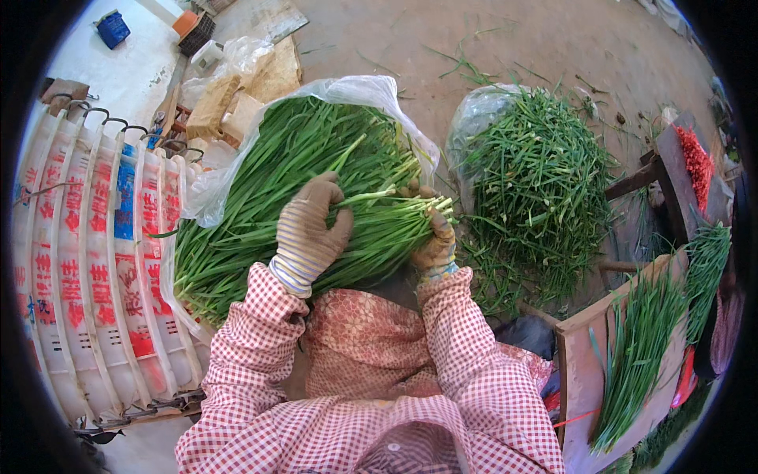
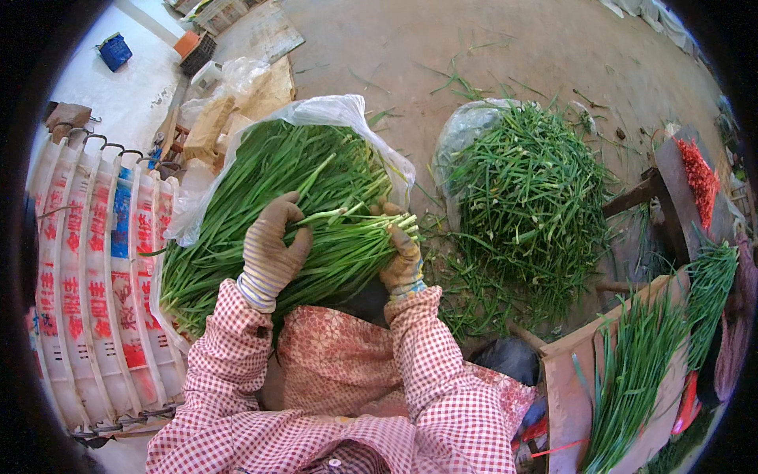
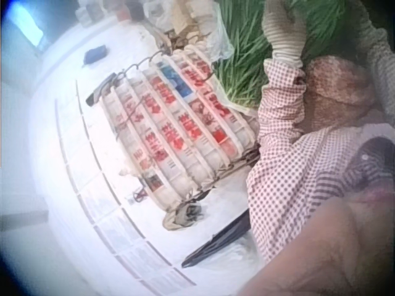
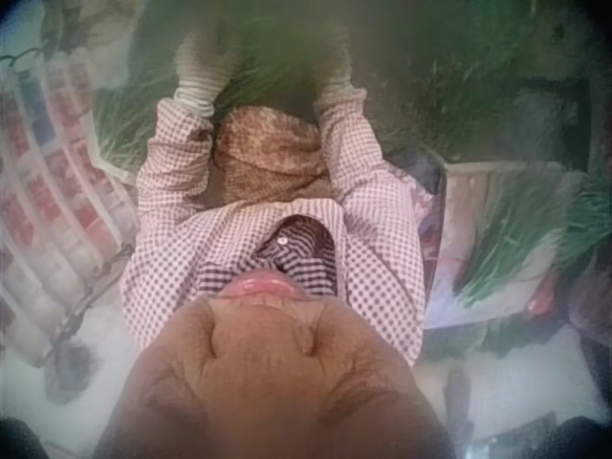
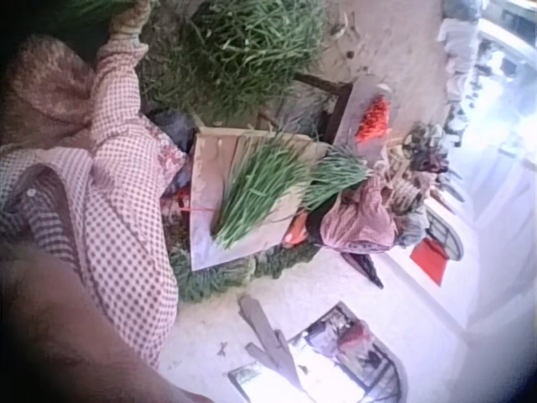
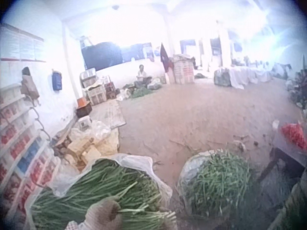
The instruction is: The person is bundling green onions by hand. They gather a handful of stalks, wrap a red plastic tie around them, and pull it tight before setting the bundle aside.
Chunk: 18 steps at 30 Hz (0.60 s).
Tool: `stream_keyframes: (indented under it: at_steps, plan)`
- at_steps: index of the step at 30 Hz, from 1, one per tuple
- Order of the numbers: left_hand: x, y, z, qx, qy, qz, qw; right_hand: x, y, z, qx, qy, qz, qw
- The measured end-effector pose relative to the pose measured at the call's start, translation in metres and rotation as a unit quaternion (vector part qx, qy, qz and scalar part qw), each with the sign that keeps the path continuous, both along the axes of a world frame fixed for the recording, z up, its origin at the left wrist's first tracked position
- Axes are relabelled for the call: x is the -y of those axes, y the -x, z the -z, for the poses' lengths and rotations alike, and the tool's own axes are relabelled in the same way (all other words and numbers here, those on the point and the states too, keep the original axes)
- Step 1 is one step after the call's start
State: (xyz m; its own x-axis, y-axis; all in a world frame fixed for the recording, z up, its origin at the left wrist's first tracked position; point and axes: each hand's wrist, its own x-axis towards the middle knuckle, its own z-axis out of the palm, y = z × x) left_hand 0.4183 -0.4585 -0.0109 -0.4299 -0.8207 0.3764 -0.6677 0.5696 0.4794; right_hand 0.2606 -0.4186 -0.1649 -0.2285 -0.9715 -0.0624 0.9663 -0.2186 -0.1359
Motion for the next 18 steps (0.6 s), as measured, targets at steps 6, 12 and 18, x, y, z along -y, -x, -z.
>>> stream_keyframes:
  at_steps: [6,12,18]
  plan:
    - [-0.025,0.030,0.011,-0.040,-0.125,-0.040,0.991,-0.007,0.003,-0.031,0.015,0.058,-0.039,0.997]
    - [-0.053,0.047,0.029,0.293,-0.140,0.013,0.946,-0.031,0.001,-0.044,-0.117,-0.054,-0.030,0.991]
    - [-0.024,0.033,-0.014,0.207,-0.163,0.086,0.961,-0.015,0.004,-0.001,-0.019,-0.138,-0.094,0.986]
